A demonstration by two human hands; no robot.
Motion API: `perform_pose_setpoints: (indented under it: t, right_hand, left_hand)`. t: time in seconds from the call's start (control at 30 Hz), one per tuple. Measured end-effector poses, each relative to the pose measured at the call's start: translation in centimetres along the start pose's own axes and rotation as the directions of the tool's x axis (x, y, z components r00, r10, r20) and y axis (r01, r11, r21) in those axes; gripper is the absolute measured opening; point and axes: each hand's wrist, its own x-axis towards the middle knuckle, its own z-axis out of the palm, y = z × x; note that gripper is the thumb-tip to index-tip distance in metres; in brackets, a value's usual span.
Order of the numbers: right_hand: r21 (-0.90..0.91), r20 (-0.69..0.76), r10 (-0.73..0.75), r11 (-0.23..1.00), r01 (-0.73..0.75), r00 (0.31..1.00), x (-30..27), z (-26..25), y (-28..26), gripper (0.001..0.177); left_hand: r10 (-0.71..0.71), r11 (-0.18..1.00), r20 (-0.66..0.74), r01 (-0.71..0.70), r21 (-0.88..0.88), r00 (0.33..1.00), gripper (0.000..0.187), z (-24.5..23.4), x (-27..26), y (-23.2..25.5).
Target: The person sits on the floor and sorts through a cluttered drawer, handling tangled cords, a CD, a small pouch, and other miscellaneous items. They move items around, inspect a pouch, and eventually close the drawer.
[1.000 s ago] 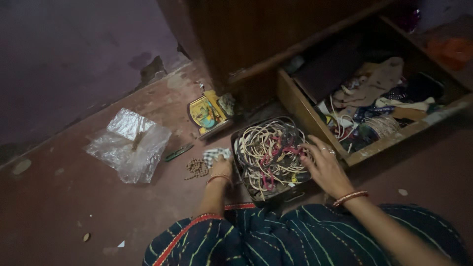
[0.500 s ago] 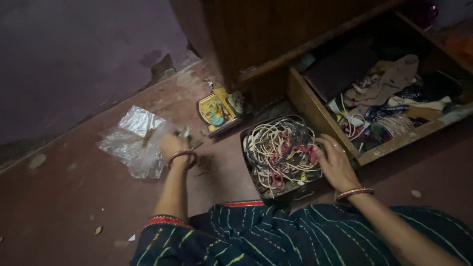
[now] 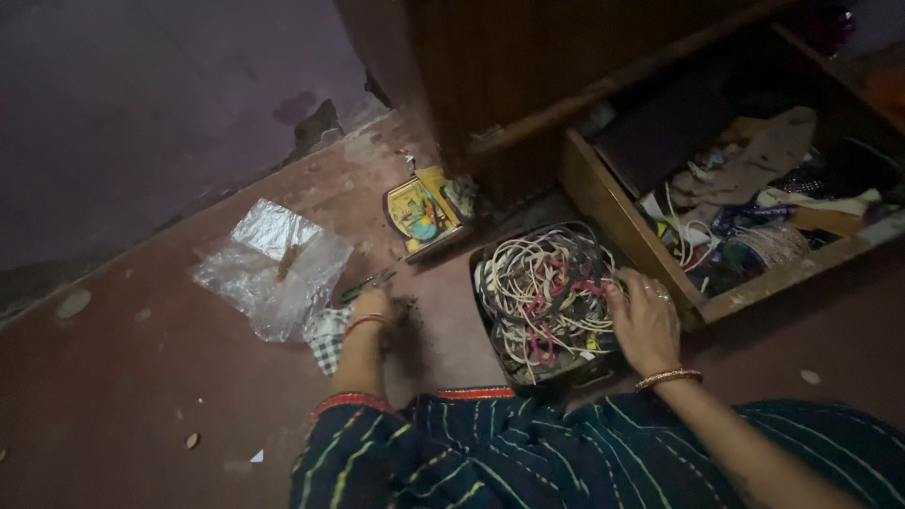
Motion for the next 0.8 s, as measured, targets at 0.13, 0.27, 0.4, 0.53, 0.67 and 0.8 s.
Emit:
perform_pose_setpoints:
  t: [0.13, 0.27, 0.4, 0.53, 0.67, 0.8]
  right_hand:
    - [-0.077, -0.024, -0.046, 0.996, 0.044, 0.999, -0.1, 0.3, -0.2, 0.035]
    - [-0.076, -0.049, -0.08, 0.994, 0.077, 0.996, -0.1, 0.4, -0.2, 0.035]
    - [-0.064, -0.046, -0.023, 0.998, 0.02, 0.999, -0.3, 0.8, -0.2, 0.036]
    - [0.046, -0.055, 0.104, 0.994, -0.101, 0.993, 0.1, 0.6, 0.0, 0.034]
    - [0.173, -0.076, 0.084, 0.982, -0.07, 0.994, 0.7, -0.5, -0.6, 0.035]
    - [0.254, -0.152, 0.004, 0.966, 0.035, 0.988, 1.4, -1.5, -3.6, 0.036]
  left_hand:
    - [-0.045, 0.999, 0.132, 0.047, -0.009, 0.99, 0.087, 3.1, 1.4, 2.1]
    - [0.064, 0.997, 0.045, -0.065, 0.028, 0.997, 0.072, 5.5, 4.7, 1.4]
    - [0.026, 0.989, 0.031, -0.021, -0.146, 0.999, 0.047, 8.7, 7.0, 0.5]
    - [0.073, 0.993, 0.093, -0.064, -0.098, 0.993, 0.043, 8.1, 7.1, 0.4]
    - [0.023, 0.641, 0.011, -0.006, -0.768, 1.0, 0.028, 1.7, 4.8, 1.6]
    - [0.232, -0.115, 0.037, 0.066, -0.991, 0.972, 0.015, -6.5, 0.7, 7.7]
